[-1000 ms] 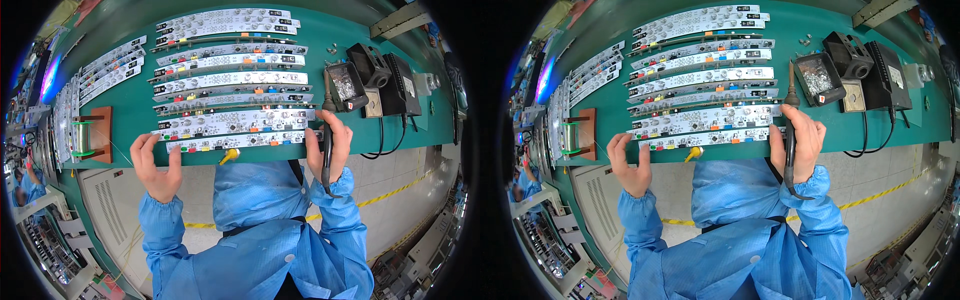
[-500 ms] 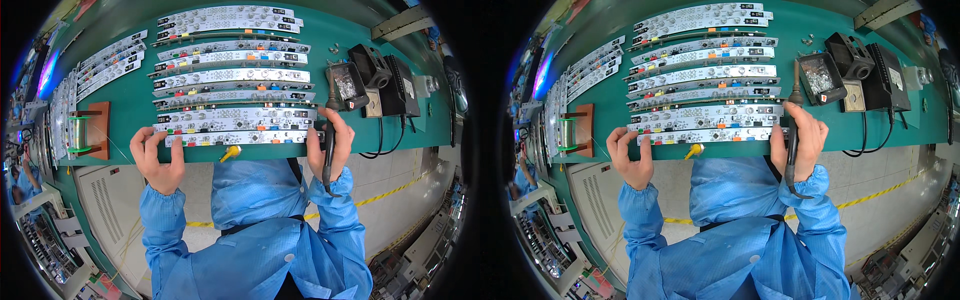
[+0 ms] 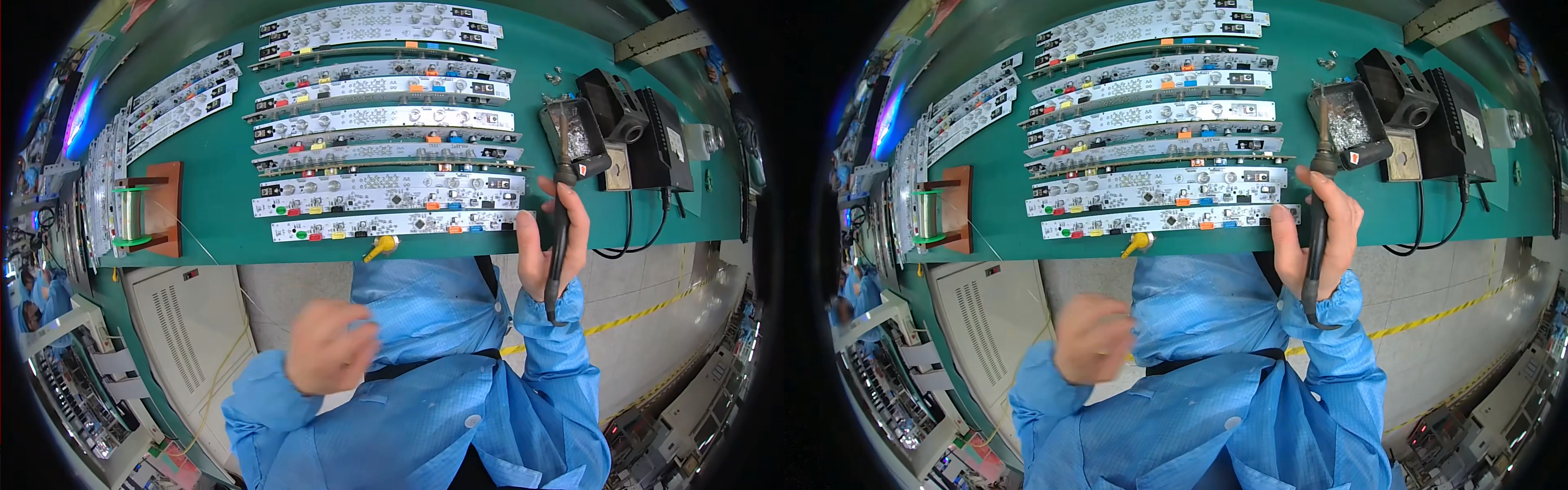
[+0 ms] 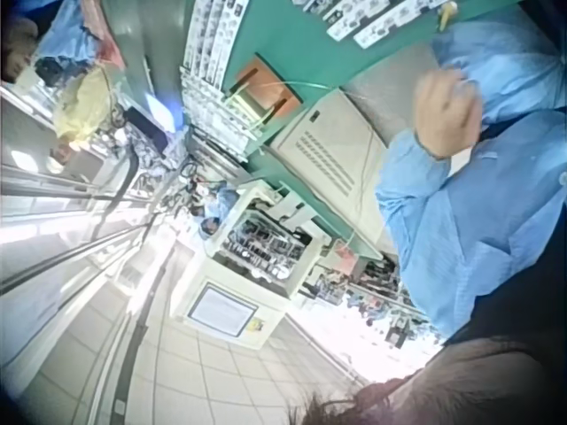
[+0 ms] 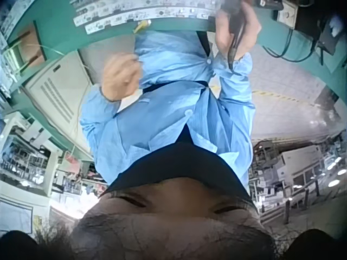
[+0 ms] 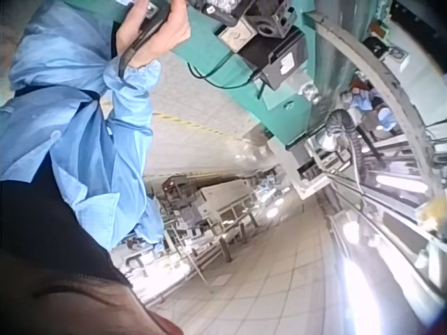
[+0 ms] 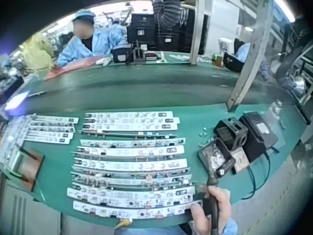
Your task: Solder electronic components onto narrow circuit board strips at a manual assembly station.
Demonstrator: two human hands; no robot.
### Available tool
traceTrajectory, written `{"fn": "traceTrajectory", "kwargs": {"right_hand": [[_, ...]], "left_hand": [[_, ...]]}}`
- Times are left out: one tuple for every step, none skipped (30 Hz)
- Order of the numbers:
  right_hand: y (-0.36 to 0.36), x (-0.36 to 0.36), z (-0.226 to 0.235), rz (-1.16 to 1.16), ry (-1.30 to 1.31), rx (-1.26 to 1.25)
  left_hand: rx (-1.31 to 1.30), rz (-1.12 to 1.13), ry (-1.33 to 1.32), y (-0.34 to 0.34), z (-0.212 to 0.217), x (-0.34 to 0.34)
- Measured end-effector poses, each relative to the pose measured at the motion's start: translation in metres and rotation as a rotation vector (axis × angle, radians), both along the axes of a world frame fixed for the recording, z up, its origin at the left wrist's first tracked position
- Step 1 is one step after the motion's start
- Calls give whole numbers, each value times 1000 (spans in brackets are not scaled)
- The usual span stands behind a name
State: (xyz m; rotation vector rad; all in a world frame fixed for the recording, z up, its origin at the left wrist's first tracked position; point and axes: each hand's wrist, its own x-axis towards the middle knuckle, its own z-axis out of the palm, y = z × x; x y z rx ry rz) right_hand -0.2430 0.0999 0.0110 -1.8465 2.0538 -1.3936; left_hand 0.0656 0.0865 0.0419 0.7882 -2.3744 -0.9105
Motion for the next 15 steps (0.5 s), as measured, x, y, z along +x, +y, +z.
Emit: {"fn": "traceTrajectory", "kwargs": {"right_hand": [[0,1,0,11,-33,-17],[0,2,-1,14,-30,-17],[3,1,0,15,-63,-31],[6,-1,2,26,-100,-49],[12,0,3,8,-120,-42],[17,-4,3,-3,-169,-69],[18,0,-1,14,-199,-101],[20,2,-3,33,-224,-132],[23,3,-1,42,-209,-112],[25,3,-1,44,-210,-117],[29,2,0,95,-215,-143],[31,2,1,147,-219,-170],[31,3,5,200,-241,-167],[32,3,5,206,-246,-168],[35,3,5,218,-247,-171]], "left_hand": [[-9,-38,-83,11,-6,-11],[-19,-83,-164,21,-18,-17],[-18,-92,-158,33,-34,-12],[92,-195,-272,49,-52,-3],[198,-299,-393,53,-56,4],[193,-299,-398,58,-59,9],[307,-304,-502,62,-61,14],[420,-306,-601,62,-62,13],[462,-302,-584,61,-63,13],[457,-300,-586,58,-64,13],[504,-315,-518,54,-65,13],[550,-329,-449,50,-65,12],[549,-328,-451,44,-63,12],[525,-310,-427,38,-56,12],[500,-293,-403,32,-49,13]]}}
